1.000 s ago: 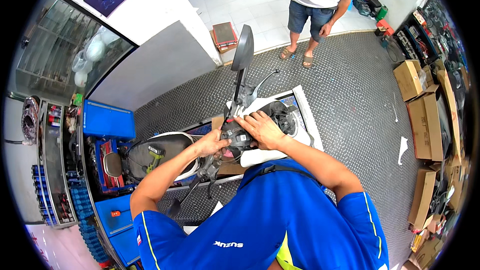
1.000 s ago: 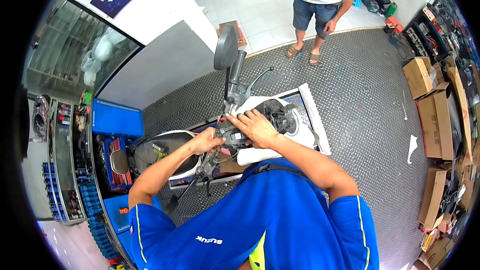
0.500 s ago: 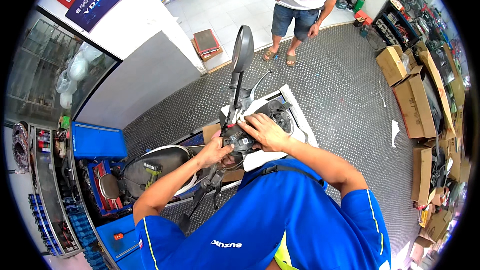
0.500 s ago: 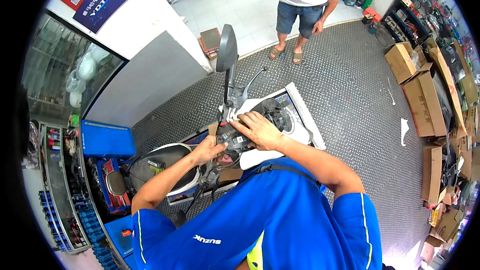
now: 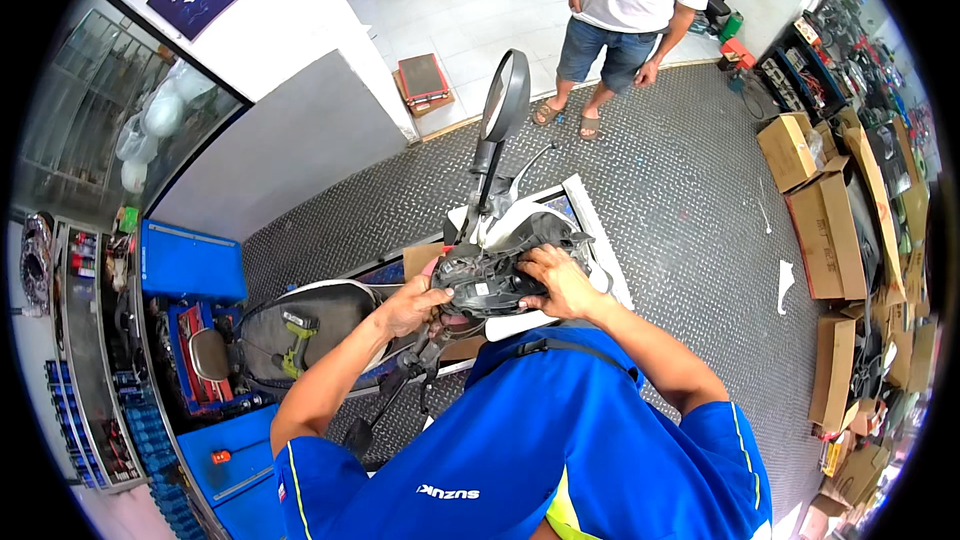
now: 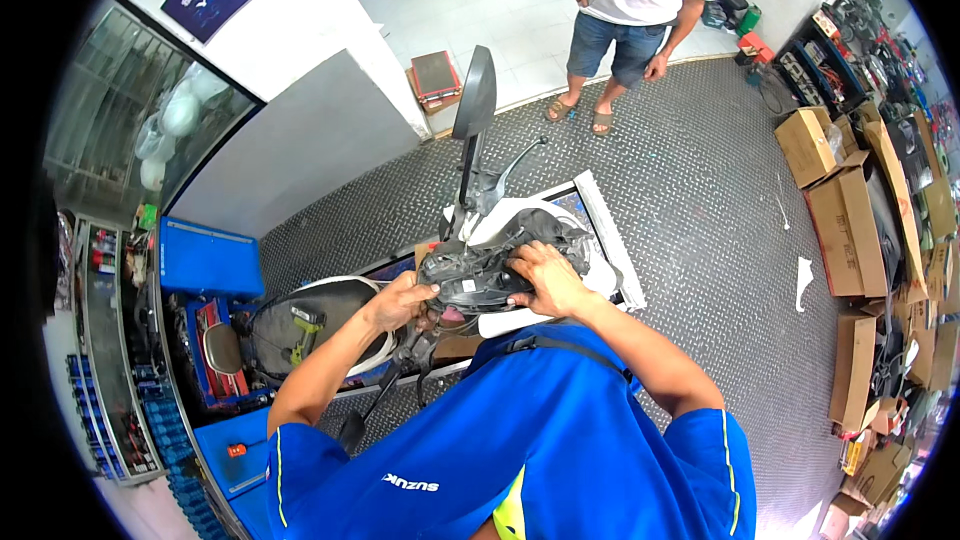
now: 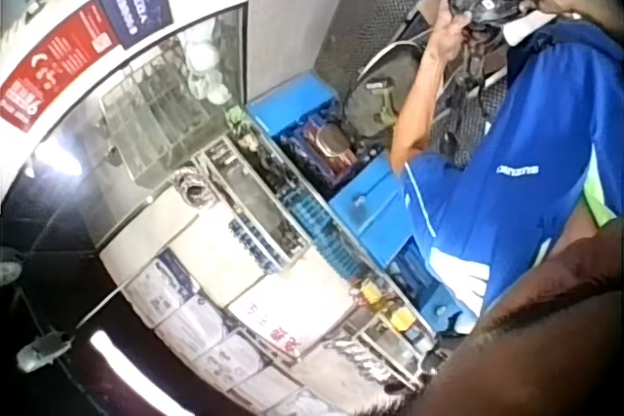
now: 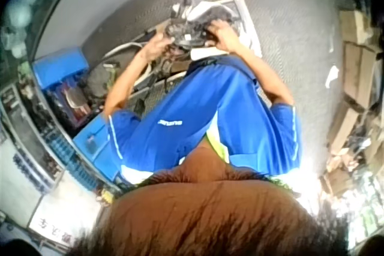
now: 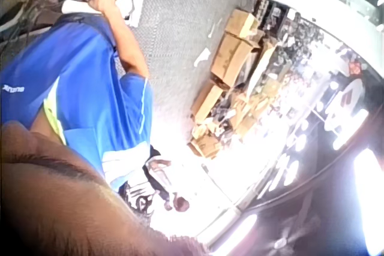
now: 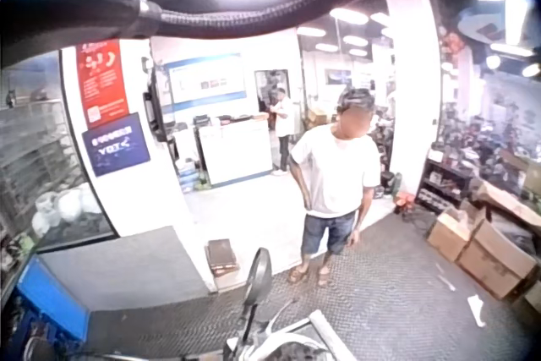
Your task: The person uses a power drill to remove screws from the front assembly of a motorcycle, then removes the plastic cover by hand to access the internal components.
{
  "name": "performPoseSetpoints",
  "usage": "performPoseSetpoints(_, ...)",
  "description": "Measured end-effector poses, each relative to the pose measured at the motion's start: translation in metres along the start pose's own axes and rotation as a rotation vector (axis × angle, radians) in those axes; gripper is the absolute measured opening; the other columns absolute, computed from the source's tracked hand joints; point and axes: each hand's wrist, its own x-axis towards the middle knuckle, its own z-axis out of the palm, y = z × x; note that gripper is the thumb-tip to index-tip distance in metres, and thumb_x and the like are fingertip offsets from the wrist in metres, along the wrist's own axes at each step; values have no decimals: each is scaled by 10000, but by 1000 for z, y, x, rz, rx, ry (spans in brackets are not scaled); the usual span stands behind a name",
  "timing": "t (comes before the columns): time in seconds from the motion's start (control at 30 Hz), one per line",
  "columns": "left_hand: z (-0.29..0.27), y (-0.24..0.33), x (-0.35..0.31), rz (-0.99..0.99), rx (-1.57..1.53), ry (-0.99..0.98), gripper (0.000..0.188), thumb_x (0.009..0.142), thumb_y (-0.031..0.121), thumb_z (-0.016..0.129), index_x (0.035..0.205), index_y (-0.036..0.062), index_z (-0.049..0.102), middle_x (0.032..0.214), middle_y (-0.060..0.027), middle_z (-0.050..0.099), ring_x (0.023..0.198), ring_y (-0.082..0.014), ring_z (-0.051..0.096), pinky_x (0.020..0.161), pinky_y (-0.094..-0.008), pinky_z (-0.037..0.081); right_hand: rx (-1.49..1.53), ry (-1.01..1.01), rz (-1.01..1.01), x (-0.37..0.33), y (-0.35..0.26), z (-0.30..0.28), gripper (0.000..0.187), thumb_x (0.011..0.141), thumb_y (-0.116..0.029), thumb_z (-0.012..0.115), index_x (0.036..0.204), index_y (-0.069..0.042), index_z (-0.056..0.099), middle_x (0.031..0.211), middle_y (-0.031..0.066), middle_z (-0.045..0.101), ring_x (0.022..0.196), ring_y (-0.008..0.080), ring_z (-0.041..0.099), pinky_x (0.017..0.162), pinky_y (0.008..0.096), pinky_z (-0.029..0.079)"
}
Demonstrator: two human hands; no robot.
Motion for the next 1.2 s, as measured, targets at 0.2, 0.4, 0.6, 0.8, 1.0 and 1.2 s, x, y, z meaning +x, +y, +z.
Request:
performPoseSetpoints(0.2,-27,-1,-12,-49,-40,-48,403,1021,299,672,1279,-10,652,941,-106,742,624,-111,644,437,-239,472,139,-22,-100,20,-20,1,685,768,-182,878,1389,-31,631,1315,169,629,1227,406,574,1055,490,498)
performPoseSetpoints(0.4,-32,15,-29,-15,-72,29,416,1010,282,691,1285,-24,630,958,-134,742,607,-162,670,411,-265,501,192,-56,-146,46,-30,11,693,787,-353,884,1331,8,651,1340,183,648,1197,398,582,1070,493,458)
performPoseSetpoints(0.6,-32,29,-27,-45,-28,64,345,1013,259,686,1114,-70,674,858,-148,726,569,-196,678,422,-300,539,254,69,138,51,-55,32,730,653,-417,968,1150,41,692,1132,224,697,1160,415,593,1026,506,470)
performPoseSetpoints(0.8,-57,15,-21,-64,41,-22,379,1016,313,699,1130,-47,685,856,-158,736,563,-188,686,442,-315,548,339,189,180,45,-63,40,718,658,-264,976,1210,23,618,1174,239,648,1157,435,587,1001,511,488)
performPoseSetpoints(1.0,-46,21,-18,-69,17,31,334,1027,269,699,1112,-53,685,875,-127,734,595,-212,697,474,-332,574,354,249,78,43,-51,50,762,658,-179,966,1293,15,593,1182,237,651,1169,445,600,992,492,511)
performPoseSetpoints(1.2,-41,21,-14,-43,107,137,310,1048,232,681,1208,-34,667,1092,-90,749,913,-186,734,812,-381,627,358,192,24,42,-47,42,730,666,-211,944,1267,57,628,1165,252,688,1082,429,634,944,487,533)
